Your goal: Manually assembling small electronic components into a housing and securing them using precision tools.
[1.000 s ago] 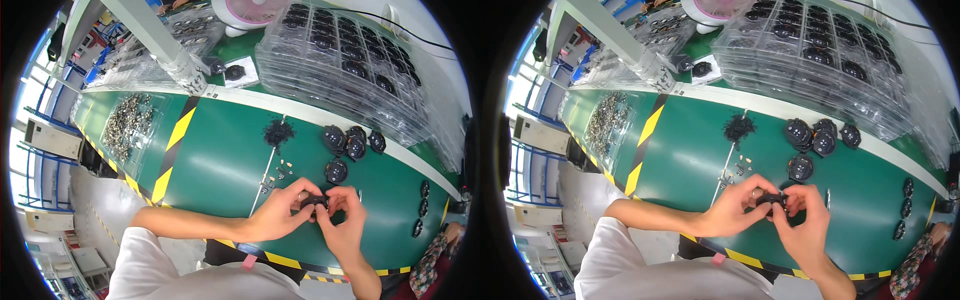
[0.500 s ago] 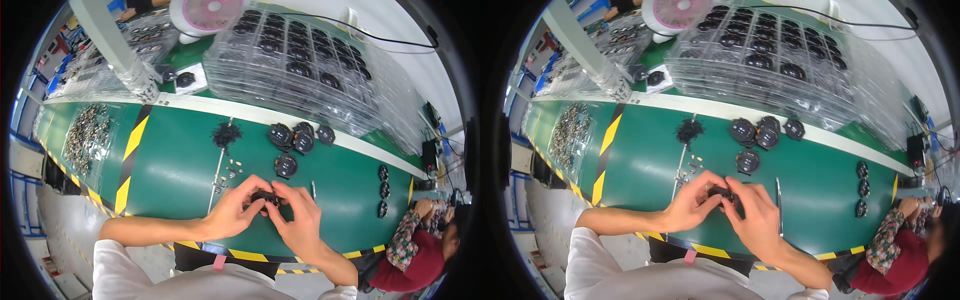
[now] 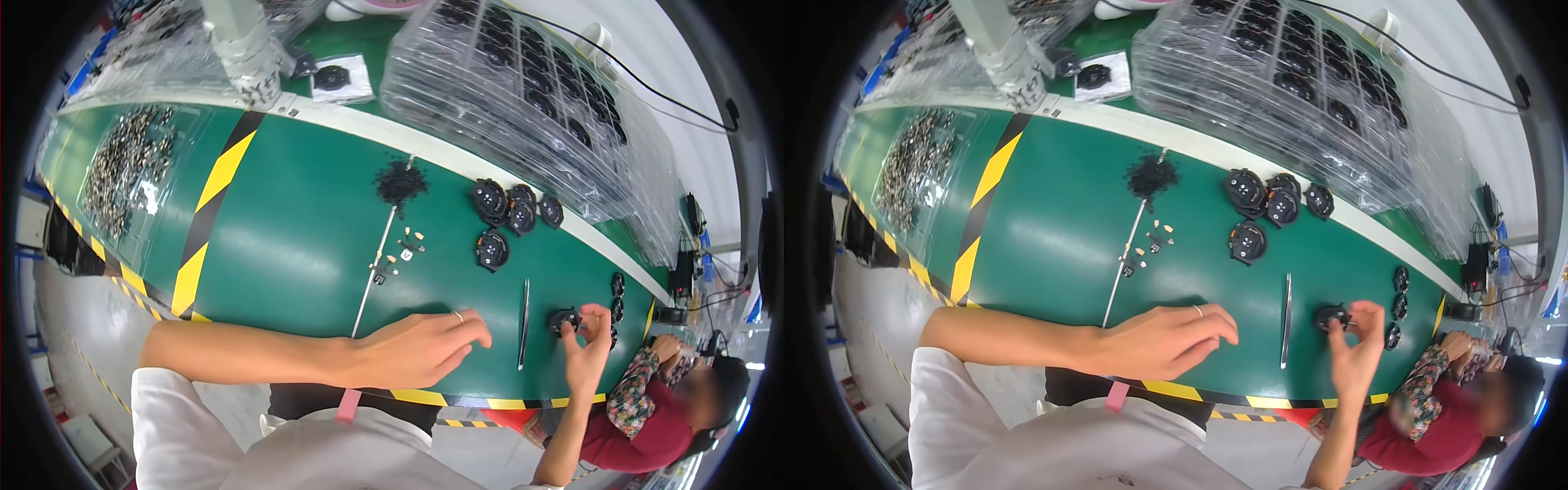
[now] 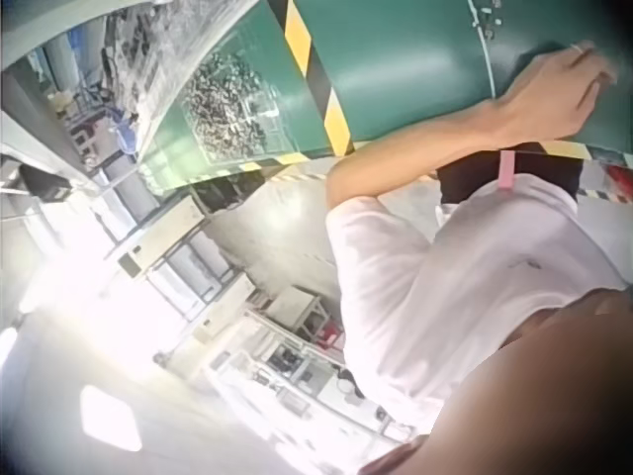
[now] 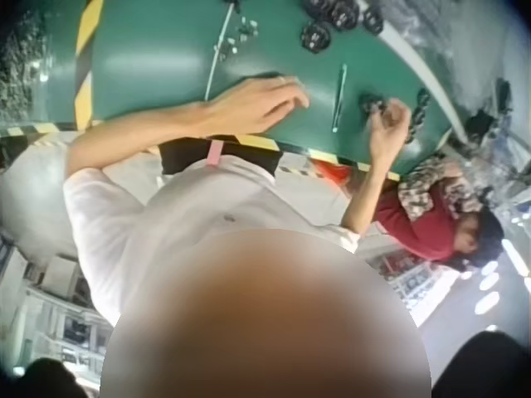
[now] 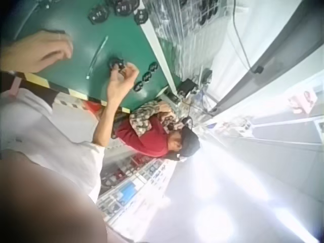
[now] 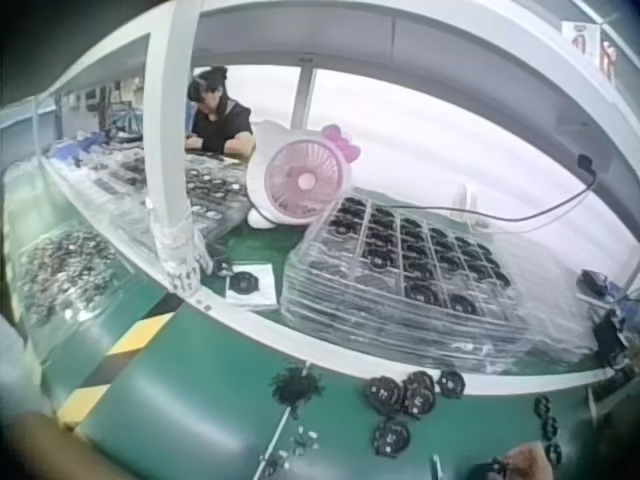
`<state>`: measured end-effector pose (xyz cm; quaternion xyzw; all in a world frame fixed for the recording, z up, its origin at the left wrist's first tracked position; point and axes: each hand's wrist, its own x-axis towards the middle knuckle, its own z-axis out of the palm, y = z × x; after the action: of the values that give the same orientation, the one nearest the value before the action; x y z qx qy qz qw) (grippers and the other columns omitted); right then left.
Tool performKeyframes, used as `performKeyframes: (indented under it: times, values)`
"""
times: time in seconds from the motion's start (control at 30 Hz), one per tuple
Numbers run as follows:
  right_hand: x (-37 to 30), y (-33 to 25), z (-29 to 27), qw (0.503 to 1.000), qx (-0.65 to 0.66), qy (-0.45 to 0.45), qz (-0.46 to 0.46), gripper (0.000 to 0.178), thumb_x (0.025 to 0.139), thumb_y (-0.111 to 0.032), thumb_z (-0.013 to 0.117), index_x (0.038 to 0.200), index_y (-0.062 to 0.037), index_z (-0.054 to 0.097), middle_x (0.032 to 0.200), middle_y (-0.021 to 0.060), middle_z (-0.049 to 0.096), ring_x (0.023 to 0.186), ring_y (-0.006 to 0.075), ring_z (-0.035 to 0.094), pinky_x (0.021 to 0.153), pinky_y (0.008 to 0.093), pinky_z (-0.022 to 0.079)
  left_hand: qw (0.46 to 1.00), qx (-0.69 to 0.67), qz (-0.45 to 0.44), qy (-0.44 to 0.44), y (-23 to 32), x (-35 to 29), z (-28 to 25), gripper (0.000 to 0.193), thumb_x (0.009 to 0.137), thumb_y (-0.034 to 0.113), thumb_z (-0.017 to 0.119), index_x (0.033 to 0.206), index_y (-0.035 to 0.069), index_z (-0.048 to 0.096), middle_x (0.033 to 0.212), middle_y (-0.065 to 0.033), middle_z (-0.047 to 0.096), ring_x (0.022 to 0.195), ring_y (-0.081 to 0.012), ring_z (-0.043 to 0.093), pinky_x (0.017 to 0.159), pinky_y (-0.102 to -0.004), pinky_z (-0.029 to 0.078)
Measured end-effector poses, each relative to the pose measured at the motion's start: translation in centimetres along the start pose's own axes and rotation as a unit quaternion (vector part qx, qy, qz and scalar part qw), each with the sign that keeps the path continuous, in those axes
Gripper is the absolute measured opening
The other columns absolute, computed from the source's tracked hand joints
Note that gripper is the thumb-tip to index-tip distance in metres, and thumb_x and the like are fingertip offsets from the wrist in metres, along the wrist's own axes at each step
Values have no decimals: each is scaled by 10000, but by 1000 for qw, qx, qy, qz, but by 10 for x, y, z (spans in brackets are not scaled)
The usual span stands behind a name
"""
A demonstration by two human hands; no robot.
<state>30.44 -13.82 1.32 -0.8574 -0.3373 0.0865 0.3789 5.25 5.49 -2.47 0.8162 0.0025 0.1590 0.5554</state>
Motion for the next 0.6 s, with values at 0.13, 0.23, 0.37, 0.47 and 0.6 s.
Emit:
performKeyframes:
  times: [0.13, 0.23, 0.37, 0.47, 0.6]
  values:
    - [34, 49, -45, 992, -45, -61, 103, 332, 824, 52, 719, 1101, -44, 563, 887, 19, 657, 789, 98, 590, 713, 255, 472, 996, 51, 72, 25, -8, -3, 8, 201, 894, -48, 598, 1070, 38, 555, 1100, -49, 579, 754, -244, 617, 657, -381, 535]
    - [63, 71, -64, 989, -109, -61, 77, 299, 813, 20, 736, 1062, -43, 582, 852, 2, 647, 740, 85, 563, 654, 246, 438, 995, 52, 82, 34, -6, -5, 5, 190, 866, -52, 602, 1031, 33, 556, 1077, -49, 561, 756, -240, 613, 673, -374, 537]
    - [91, 66, -77, 972, -127, -147, 131, 328, 779, -8, 766, 1063, -15, 603, 742, -12, 613, 657, 80, 527, 592, 261, 406, 994, 57, 85, 31, -8, -5, 7, 184, 863, -52, 599, 1019, 35, 555, 1081, -50, 558, 774, -244, 622, 695, -370, 545]
    - [99, 67, -81, 956, -228, -166, 73, 423, 738, -35, 797, 1118, 3, 615, 696, 34, 635, 618, 134, 585, 579, 302, 454, 994, 68, 83, 12, -7, -4, 5, 206, 830, -67, 578, 1013, 25, 560, 1073, -67, 579, 849, -238, 660, 754, -362, 561]
    - [94, 56, -73, 894, -433, -101, -54, 540, 697, -49, 802, 1199, -72, 605, 812, 142, 687, 785, 306, 716, 680, 415, 573, 990, 108, 85, -12, -5, -7, 4, 191, 813, -64, 586, 981, 27, 571, 1082, -58, 570, 908, -225, 656, 788, -349, 556]
